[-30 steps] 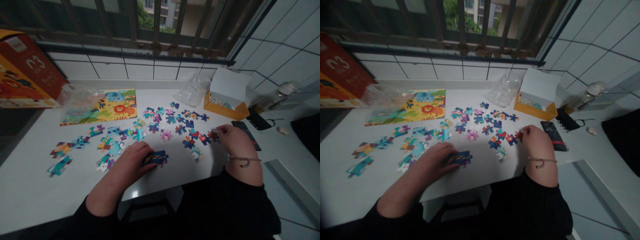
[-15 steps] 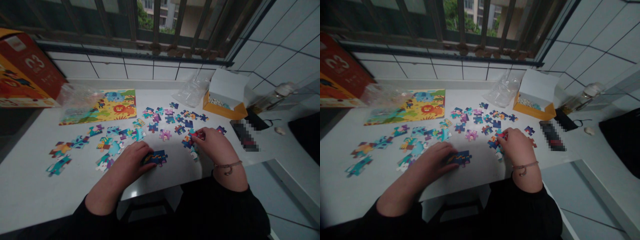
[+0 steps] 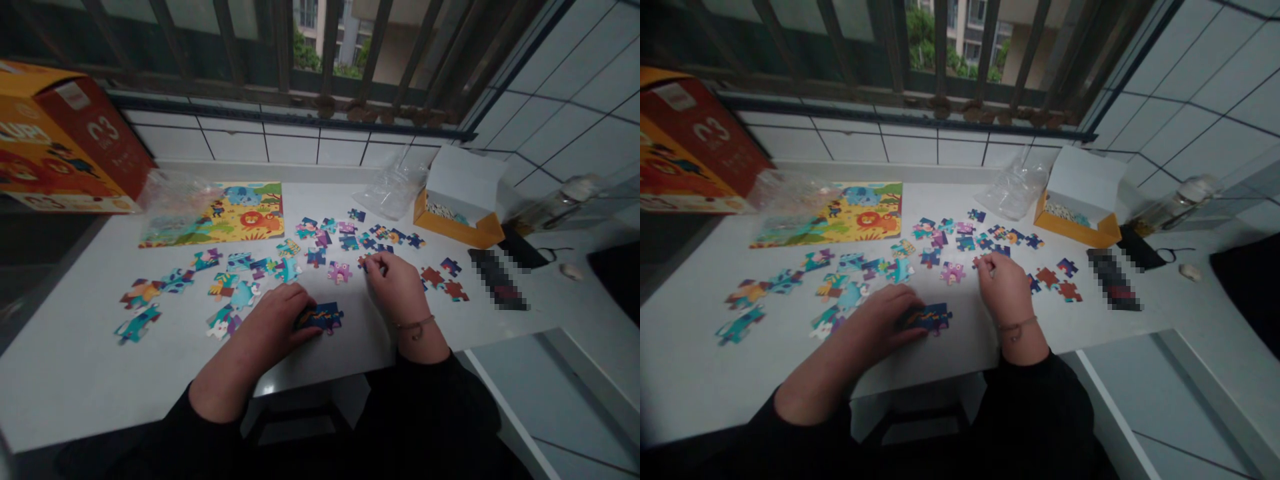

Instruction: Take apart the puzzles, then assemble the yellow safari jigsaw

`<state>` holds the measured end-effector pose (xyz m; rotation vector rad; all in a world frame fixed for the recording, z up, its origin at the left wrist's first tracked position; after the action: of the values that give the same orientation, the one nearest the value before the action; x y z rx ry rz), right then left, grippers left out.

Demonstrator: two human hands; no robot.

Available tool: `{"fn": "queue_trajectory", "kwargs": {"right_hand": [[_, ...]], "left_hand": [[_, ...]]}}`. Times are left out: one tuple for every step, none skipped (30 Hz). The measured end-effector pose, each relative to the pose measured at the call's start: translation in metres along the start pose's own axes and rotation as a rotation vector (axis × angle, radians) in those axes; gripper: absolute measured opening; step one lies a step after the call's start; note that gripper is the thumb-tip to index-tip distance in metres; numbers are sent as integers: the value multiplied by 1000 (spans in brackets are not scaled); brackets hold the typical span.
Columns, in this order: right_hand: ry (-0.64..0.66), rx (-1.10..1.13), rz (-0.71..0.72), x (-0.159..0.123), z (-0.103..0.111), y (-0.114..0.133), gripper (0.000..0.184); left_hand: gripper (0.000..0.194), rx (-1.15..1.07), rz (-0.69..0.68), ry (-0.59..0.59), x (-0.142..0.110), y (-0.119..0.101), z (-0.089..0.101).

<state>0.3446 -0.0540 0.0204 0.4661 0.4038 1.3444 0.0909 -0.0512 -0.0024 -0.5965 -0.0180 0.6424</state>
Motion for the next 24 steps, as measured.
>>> {"fn": "queue_trajectory", "kwargs": {"right_hand": [[-37, 56, -32, 0, 3, -5, 28], [-73, 107, -59, -1, 6, -9, 29], [-104, 153, -79, -2, 8, -12, 31], [-126, 195, -88, -3, 10, -14, 33], [-141, 234, -89, -4, 11, -15, 34], [-155, 271, -89, -5, 12, -15, 35], [-173, 305, -91, -6, 13, -15, 36], [-197, 336, -96, -7, 15, -15, 36], [-227, 367, -104, -8, 17, -16, 36], [-260, 398, -115, -9, 19, -17, 36], [-292, 430, -127, -11, 21, -18, 36], [-320, 464, -137, -12, 23, -20, 37], [-343, 497, -145, -12, 25, -22, 37], [-366, 529, -150, -13, 26, -24, 38], [-387, 556, -152, -13, 27, -26, 38], [-406, 581, -151, -14, 29, -27, 37], [-421, 603, -151, -14, 30, -28, 37], [-434, 619, -156, -14, 31, -29, 37], [-441, 628, -162, -15, 31, -30, 37], [-446, 628, -169, -15, 32, -30, 38], [-450, 621, -174, -16, 33, -30, 38], [-454, 612, -176, -16, 34, -30, 39], [-461, 605, -176, -16, 35, -30, 39], [-468, 603, -174, -16, 35, -30, 39]], "left_hand": [[25, 0, -2, -2, 0, 0, 0], [25, 0, -4, -3, 0, 0, 0], [26, -1, -5, -2, 1, 0, 0], [26, -4, -5, 0, 1, 1, 0], [27, -8, -6, 0, 1, 1, 0], [26, -13, -6, -1, 1, 1, 0], [26, -17, -6, -1, 1, 2, 0], [26, -18, -4, -3, 1, 2, -1], [27, -17, -4, -5, 1, 2, -1], [27, -14, -5, -6, 1, 3, -1], [28, -12, -8, -9, 1, 3, -2], [29, -11, -14, -12, 0, 3, -2], [31, -12, -20, -15, 0, 3, -2], [31, -14, -25, -18, -1, 2, -2], [32, -15, -29, -22, -1, 2, -2], [32, -15, -31, -26, -1, 2, -1], [31, -14, -33, -32, -2, 1, 0], [31, -12, -34, -38, -2, 0, 1], [30, -11, -37, -42, -2, 0, 1], [30, -11, -37, -43, -2, -1, 2], [30, -10, -36, -44, -2, -1, 2], [30, -9, -36, -44, -2, -2, 2], [31, -8, -35, -44, -2, -2, 2], [31, -7, -35, -45, -2, -2, 2]]}}
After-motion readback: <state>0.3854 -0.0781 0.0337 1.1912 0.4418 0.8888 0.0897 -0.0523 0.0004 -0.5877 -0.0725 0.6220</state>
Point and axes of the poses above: each hand's wrist, its own x-axis towards the middle knuckle, its own z-axis out of the back of the hand, y = z × x, the point moved 8 cm from there along x, towards the middle knuckle, and after that the axes turned 15 degrees about y, right-handed, at the moved point
